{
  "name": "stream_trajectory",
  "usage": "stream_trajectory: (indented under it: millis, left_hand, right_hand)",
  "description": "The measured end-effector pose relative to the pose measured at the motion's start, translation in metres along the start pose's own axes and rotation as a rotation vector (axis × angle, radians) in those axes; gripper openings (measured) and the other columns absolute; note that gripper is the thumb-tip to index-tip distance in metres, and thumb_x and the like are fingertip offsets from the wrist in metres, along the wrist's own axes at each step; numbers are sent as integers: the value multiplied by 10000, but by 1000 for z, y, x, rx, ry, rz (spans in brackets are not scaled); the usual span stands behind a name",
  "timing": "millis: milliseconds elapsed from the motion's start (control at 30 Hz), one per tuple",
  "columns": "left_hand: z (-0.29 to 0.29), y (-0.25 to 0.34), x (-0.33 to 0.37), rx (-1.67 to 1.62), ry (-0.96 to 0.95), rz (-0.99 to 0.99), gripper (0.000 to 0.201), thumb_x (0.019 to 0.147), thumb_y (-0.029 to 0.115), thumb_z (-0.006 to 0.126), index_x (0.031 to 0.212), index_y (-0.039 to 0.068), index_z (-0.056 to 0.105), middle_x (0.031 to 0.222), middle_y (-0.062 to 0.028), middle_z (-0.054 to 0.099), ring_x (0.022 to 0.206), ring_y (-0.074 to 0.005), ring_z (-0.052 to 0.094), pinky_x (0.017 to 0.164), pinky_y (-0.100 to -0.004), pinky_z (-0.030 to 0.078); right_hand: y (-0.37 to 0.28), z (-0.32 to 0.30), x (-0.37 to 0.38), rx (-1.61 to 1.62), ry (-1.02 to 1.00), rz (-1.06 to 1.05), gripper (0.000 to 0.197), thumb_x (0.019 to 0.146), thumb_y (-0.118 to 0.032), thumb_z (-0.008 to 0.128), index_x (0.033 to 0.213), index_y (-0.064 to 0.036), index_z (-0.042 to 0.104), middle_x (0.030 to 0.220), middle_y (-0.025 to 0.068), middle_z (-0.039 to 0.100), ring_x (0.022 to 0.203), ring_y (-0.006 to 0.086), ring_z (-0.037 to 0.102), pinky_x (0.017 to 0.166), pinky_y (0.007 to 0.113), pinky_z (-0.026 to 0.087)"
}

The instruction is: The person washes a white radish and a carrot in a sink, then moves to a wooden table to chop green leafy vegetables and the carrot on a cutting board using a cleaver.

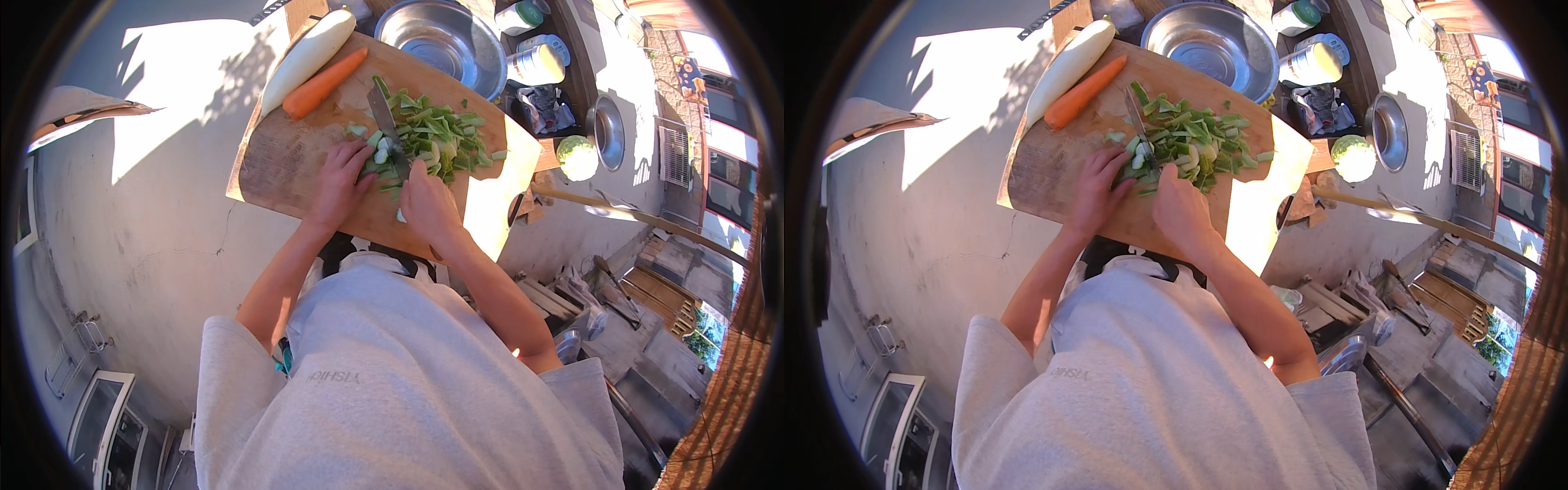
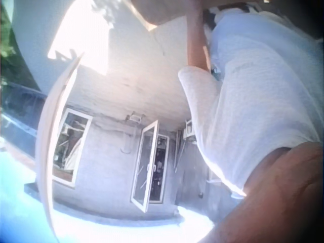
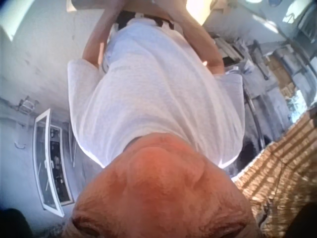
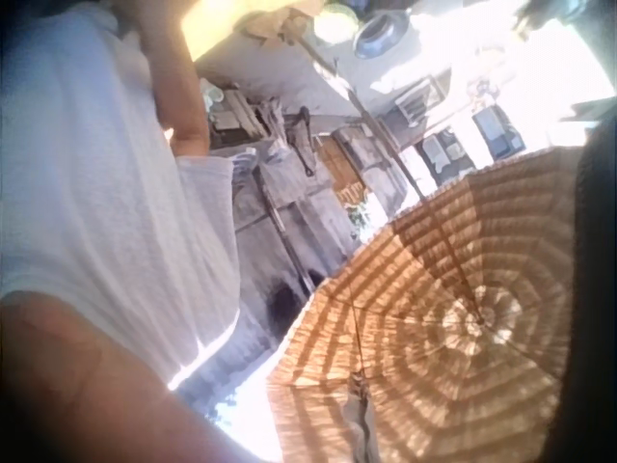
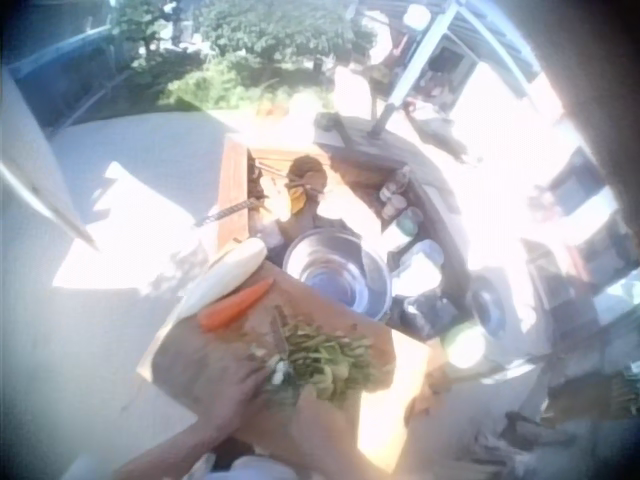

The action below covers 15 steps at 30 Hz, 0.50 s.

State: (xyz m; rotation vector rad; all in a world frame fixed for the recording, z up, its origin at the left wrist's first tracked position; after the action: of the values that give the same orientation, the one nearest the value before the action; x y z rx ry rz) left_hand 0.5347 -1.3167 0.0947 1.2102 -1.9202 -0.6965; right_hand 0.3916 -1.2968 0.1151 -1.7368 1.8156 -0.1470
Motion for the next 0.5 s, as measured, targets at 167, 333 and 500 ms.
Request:
stream_trajectory:
  millis: [167, 333, 500]
  left_hand:
    - [3, -8, -1, -30, 9, -13, 492, 710, 85, 786, 1170, 18, 625, 1215, -139, 594, 1143, -347, 536, 988, -426, 450]
    - [0, -6, 5, -82, -28, 37, 479, 710, 67, 768, 1160, 7, 613, 1189, -141, 594, 1144, -341, 532, 987, -413, 454]
    - [-21, -27, -1, -146, -20, -66, 356, 767, 58, 742, 1105, 14, 639, 1157, -143, 612, 1060, -333, 595, 919, -393, 493]
  right_hand:
    - [3, 4, 26, 102, 158, -22, 207, 899, -129, 550, 987, 25, 444, 727, 270, 641, 653, 468, 626, 601, 535, 486]
    - [22, -16, 11, 441, 126, 206, 205, 912, -124, 548, 1024, 32, 476, 720, 237, 644, 659, 429, 635, 604, 475, 491]
    - [-11, -48, -14, 222, 158, -48, 175, 909, -126, 542, 981, 12, 462, 692, 243, 625, 663, 437, 626, 613, 513, 474]
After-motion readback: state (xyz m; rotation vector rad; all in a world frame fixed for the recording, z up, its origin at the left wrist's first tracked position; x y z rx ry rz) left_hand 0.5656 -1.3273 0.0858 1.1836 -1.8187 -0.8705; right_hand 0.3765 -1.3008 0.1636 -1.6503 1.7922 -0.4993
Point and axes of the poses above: each hand's wrist, its own x-axis towards the middle knuckle, its own z-axis out of the palm, y = z × x, the point moved 9 cm from there along x, towards the middle knuckle
